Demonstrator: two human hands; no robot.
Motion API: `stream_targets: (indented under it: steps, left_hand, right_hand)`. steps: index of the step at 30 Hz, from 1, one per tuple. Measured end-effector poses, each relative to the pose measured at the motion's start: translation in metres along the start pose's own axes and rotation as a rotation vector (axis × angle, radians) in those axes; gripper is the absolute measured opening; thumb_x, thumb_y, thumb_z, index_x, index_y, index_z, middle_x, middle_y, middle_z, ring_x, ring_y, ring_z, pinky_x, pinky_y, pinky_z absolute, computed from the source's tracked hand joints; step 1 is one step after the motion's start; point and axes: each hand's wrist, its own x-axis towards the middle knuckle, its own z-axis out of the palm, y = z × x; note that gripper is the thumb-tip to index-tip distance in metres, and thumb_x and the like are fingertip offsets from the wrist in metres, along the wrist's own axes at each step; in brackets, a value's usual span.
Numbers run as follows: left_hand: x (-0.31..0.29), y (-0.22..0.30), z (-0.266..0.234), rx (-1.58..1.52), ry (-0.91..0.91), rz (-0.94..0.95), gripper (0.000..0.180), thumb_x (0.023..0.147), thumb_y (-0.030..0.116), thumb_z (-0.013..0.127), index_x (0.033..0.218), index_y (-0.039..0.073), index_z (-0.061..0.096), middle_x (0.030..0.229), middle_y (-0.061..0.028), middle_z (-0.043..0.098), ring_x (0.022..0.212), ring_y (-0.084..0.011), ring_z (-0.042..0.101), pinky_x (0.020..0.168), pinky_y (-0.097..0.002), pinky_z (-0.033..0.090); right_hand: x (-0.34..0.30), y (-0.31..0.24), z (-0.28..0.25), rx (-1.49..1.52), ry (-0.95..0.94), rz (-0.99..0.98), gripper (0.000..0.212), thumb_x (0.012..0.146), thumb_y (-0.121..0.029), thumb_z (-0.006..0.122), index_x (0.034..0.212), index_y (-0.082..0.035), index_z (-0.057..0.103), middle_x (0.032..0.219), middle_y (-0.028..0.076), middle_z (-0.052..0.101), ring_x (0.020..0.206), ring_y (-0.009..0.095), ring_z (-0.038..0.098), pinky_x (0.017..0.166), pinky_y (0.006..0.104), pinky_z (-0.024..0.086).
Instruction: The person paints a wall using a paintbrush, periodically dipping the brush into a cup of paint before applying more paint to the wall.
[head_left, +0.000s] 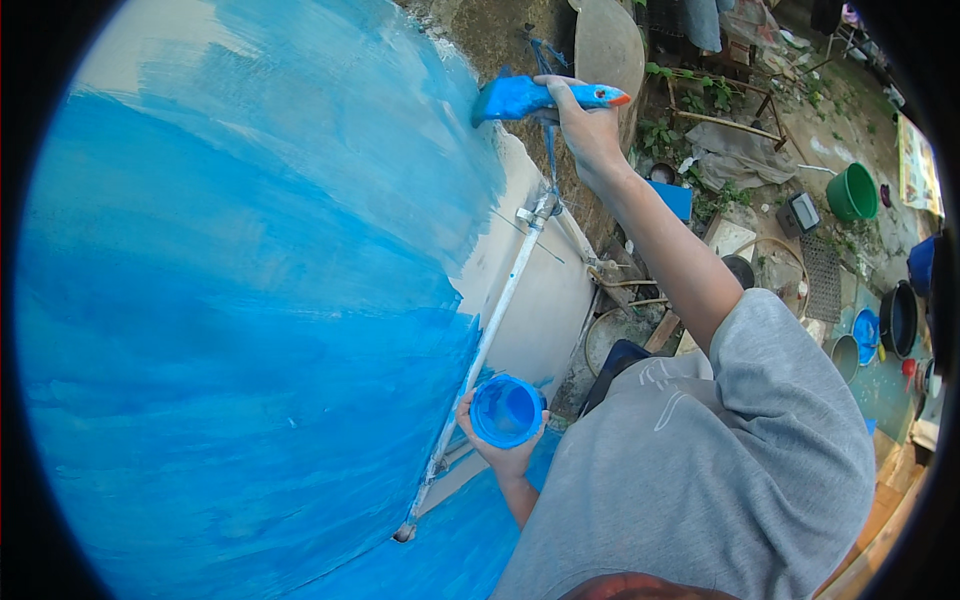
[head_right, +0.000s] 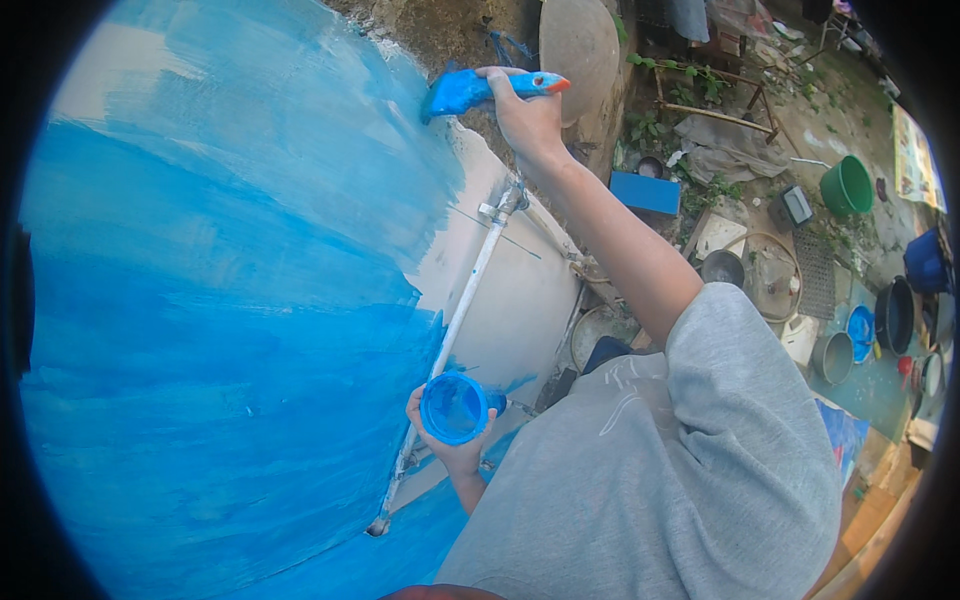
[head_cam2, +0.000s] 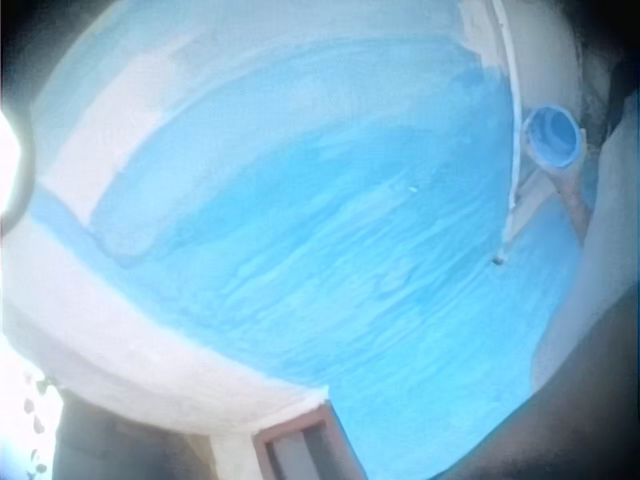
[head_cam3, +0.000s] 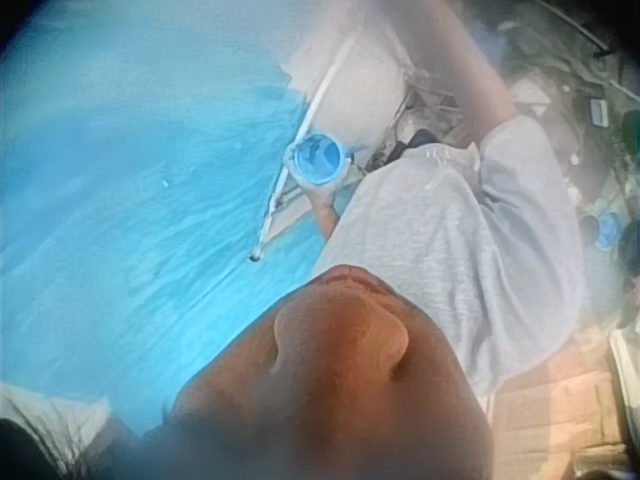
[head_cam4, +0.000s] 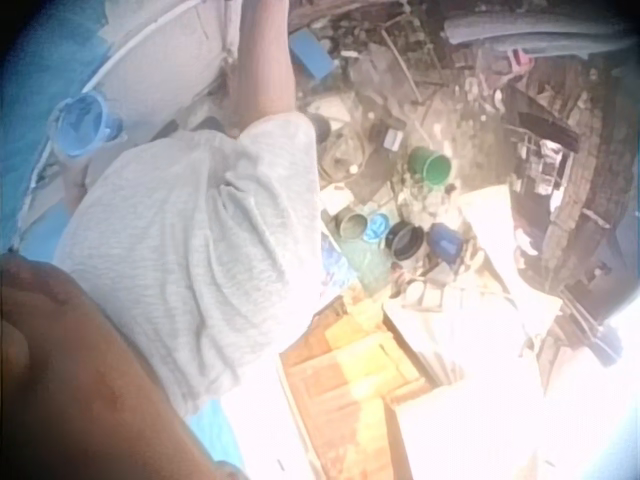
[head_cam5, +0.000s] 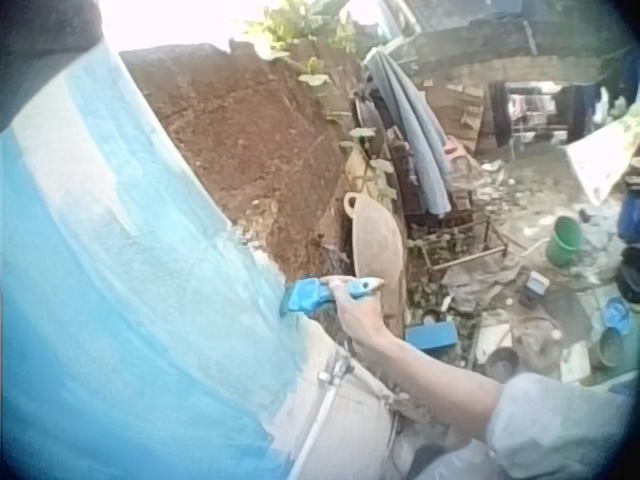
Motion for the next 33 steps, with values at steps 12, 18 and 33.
stream_targets:
  steps: [12, 18, 33]
  left_hand:
    - [-0.001, 0.002, 0.008, -0.038, 0.012, 0.043, 0.099, 0.049, 0.016, 0.091, 0.127, 0.012, 0.031, 0.122, -0.0134, 0.051, 0.109, -0.0246, 0.055, 0.096, -0.0397, 0.05]
    - [-0.003, 0.001, 0.004, 0.069, 0.04, 0.011, 0.099, 0.051, 0.026, 0.091, 0.129, 0.012, 0.032, 0.11, -0.0053, 0.052, 0.106, -0.0208, 0.055, 0.097, -0.0373, 0.047]
    - [0.001, 0.004, 0.012, 0.083, -0.019, 0.04, 0.099, 0.05, 0.018, 0.091, 0.128, 0.011, 0.03, 0.114, -0.0104, 0.051, 0.11, -0.0247, 0.054, 0.096, -0.0402, 0.049]
  right_hand:
    - [-0.035, -0.016, 0.009, -0.116, 0.017, -0.124, 0.024, 0.093, -0.022, 0.059, 0.1, -0.001, 0.067, 0.095, 0.008, 0.067, 0.082, 0.014, 0.064, 0.073, 0.0266, 0.052]
    - [-0.027, -0.003, 0.025, 0.233, -0.009, -0.153, 0.023, 0.093, -0.019, 0.059, 0.102, 0.001, 0.065, 0.096, 0.009, 0.067, 0.083, 0.015, 0.065, 0.077, 0.0274, 0.053]
    - [-0.01, 0.018, -0.001, 0.193, 0.025, -0.034, 0.023, 0.091, -0.016, 0.057, 0.1, 0.004, 0.065, 0.093, 0.012, 0.067, 0.082, 0.02, 0.067, 0.077, 0.0305, 0.055]
